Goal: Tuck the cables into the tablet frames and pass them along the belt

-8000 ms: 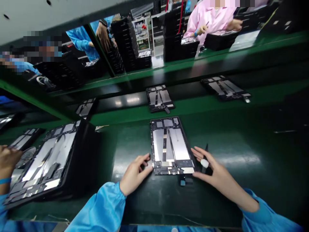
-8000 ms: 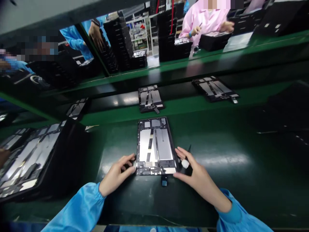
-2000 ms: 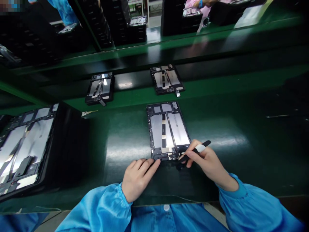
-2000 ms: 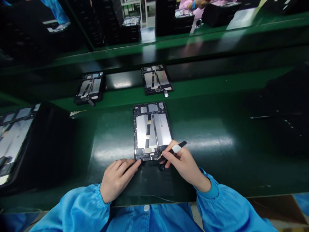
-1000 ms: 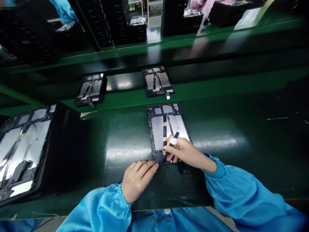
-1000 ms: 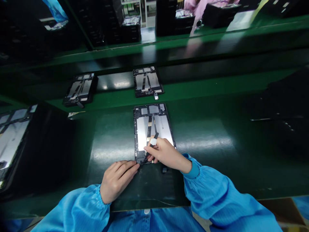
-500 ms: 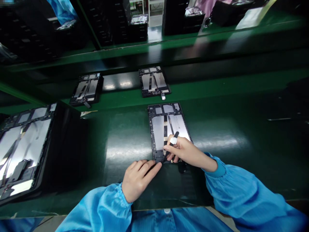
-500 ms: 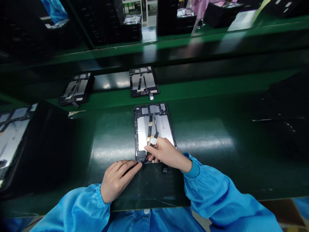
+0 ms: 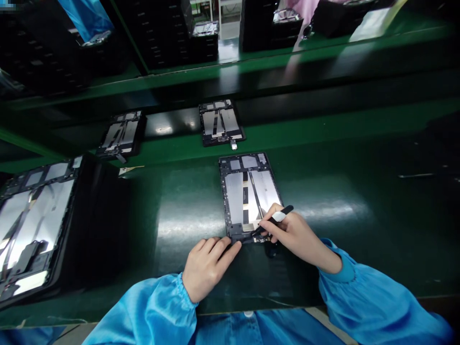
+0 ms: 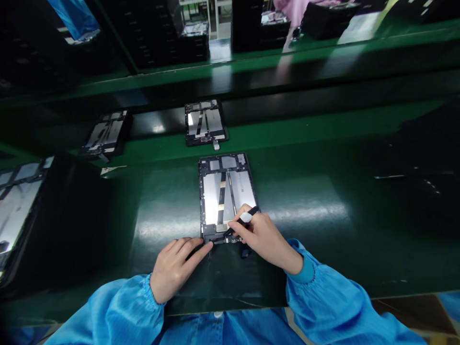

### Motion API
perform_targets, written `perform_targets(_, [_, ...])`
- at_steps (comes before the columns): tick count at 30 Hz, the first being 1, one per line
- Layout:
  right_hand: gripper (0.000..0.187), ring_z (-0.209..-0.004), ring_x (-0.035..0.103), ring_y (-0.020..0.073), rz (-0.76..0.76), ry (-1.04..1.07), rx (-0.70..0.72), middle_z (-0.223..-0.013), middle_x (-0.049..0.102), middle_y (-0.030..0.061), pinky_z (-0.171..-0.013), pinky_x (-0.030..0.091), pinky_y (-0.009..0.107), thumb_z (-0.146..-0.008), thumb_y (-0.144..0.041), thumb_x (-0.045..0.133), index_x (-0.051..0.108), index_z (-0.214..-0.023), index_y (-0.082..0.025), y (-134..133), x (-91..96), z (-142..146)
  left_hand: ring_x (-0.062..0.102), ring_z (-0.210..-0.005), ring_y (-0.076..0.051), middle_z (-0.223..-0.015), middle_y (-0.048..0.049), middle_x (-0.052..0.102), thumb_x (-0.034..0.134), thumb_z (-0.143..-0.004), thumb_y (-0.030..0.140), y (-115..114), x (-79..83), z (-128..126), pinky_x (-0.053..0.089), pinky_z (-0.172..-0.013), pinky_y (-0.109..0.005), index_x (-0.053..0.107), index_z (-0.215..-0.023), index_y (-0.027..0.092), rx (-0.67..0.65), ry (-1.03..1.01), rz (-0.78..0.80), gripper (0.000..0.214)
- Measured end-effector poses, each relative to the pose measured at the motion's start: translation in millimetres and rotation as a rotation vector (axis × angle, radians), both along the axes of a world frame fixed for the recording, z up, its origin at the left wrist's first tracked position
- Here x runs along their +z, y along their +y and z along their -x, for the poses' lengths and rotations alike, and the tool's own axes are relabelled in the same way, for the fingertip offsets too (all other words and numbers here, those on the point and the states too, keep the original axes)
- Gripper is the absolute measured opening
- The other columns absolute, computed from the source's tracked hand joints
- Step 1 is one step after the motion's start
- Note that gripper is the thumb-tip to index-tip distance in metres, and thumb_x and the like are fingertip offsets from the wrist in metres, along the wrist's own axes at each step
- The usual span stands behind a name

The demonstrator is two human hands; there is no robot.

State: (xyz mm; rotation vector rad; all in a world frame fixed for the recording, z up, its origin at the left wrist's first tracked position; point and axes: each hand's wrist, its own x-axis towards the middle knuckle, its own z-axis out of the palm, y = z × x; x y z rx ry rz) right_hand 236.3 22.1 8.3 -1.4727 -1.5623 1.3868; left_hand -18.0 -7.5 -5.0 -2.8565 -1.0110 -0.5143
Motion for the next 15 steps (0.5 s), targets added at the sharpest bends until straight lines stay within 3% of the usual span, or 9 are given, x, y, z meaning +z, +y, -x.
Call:
perform_targets(8, [0.021, -0.06, 0.069, 0.0203, 0.028, 0.084, -0.02, -0.066, 0.066, 0.0013, -0.049, 0.054, 0.028, -0.09, -0.041, 0.059, 0.055, -0.082, -0.022, 0.8, 0.0, 3.2, 0.058, -0.098, -0.021, -0.115, -0.0094, 0.064, 0.04, -0.1, 0.011, 1.3, -5.4, -0.2, 0.046, -0.077, -0.032, 0.06, -0.124, 0.015, -0.015, -0.062, 0.001, 0.031])
perform_targets(15, [0.021, -0.052, 0.065, 0.0174, 0.016, 0.023, -0.021, -0.065, 0.069, 0.0013, -0.049, 0.052, 0.028, -0.091, -0.039, 0.058, 0.056, -0.08, -0.022, 0.5, -0.5, 4.0, 0.058, -0.097, -0.021, -0.115, -0.0087, 0.064, 0.035, -0.1, 0.01, 2.3, -4.8, -2.8, 0.045, -0.077, -0.031, 0.057, -0.13, 0.019, -0.022, 0.024, -0.057, 0.037])
